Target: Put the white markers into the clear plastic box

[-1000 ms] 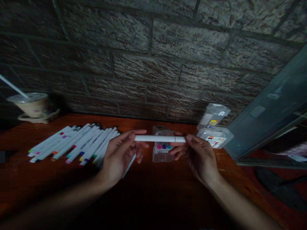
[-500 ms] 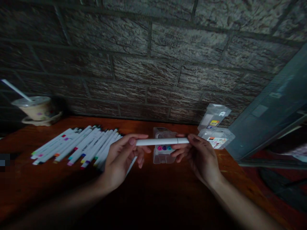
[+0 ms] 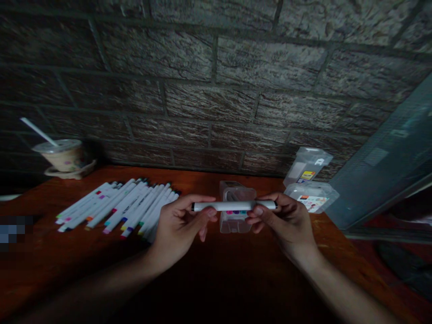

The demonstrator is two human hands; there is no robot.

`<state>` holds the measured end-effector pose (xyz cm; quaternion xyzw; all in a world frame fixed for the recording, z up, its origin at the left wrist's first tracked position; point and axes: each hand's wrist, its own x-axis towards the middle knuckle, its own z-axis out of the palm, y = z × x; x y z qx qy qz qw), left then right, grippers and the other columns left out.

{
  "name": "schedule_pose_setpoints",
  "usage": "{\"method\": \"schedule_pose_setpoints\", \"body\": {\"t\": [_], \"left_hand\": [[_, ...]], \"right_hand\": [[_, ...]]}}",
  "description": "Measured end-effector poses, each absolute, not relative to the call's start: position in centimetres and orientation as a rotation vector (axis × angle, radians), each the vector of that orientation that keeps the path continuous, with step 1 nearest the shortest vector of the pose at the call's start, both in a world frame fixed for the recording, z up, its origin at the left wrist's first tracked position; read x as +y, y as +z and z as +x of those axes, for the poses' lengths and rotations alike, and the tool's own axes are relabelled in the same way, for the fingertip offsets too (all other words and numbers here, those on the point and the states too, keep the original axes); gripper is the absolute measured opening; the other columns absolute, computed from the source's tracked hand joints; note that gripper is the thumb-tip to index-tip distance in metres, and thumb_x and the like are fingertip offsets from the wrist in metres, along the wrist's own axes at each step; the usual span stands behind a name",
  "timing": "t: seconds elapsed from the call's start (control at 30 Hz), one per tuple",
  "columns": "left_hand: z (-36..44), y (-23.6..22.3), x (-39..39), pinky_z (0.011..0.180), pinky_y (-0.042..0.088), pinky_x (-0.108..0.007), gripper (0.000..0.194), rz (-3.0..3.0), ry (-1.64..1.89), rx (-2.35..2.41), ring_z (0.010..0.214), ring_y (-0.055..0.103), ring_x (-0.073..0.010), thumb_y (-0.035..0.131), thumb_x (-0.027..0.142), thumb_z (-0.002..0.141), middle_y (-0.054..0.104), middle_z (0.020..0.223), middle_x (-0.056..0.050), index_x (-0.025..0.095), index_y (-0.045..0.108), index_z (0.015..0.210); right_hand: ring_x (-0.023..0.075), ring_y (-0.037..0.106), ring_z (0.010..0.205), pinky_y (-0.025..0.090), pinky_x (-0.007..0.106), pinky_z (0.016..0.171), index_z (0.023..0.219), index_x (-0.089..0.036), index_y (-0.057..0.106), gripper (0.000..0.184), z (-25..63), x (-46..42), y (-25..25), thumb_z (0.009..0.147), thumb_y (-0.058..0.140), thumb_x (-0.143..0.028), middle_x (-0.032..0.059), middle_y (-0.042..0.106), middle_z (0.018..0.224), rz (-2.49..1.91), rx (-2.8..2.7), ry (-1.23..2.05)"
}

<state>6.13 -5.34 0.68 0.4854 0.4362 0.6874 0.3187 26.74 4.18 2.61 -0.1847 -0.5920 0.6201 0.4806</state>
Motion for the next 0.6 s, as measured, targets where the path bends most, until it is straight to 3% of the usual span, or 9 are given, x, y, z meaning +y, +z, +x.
{"method": "schedule_pose_setpoints", "body": {"t": [0.13, 0.27, 0.6], "left_hand": [[6.19, 1.03, -5.24, 0.04, 0.046, -0.013, 0.013, 1.291, 1.804, 1.219, 0.039, 0.058, -0.0065, 0.081, 0.015, 0.083, 0.067, 0.051, 0.005, 0.018, 0.078, 0.095], [6.11, 1.02, -5.11, 0.04, 0.044, -0.012, 0.012, 1.318, 1.823, 1.294, 0.041, 0.058, -0.006, 0.082, 0.016, 0.08, 0.067, 0.055, 0.005, 0.018, 0.078, 0.091], [6.13, 1.38, -5.53, 0.043, 0.044, -0.016, 0.013, 1.299, 1.763, 1.269, 0.043, 0.056, -0.0078, 0.075, 0.024, 0.09, 0.064, 0.053, 0.004, 0.015, 0.078, 0.098]], "right_hand": [[0.0162, 0.077, 0.052, 0.065, 0.018, 0.049, 0.086, -0.019, 0.077, 0.012, 26.69, 3.87, 2.73, 0.08, 0.088, -0.018, 0.0033, 0.082, 0.067, -0.441, -1.512, 1.435], [0.0134, 0.076, 0.053, 0.064, 0.016, 0.051, 0.087, -0.018, 0.078, 0.013, 26.59, 3.67, 2.8, 0.079, 0.087, -0.014, 0.0024, 0.081, 0.067, -0.451, -1.561, 1.316], [0.0154, 0.076, 0.054, 0.064, 0.02, 0.05, 0.096, -0.018, 0.078, 0.011, 26.73, 4.02, 2.44, 0.088, 0.082, -0.024, 0.0046, 0.082, 0.071, -0.463, -1.499, 1.418]]}}
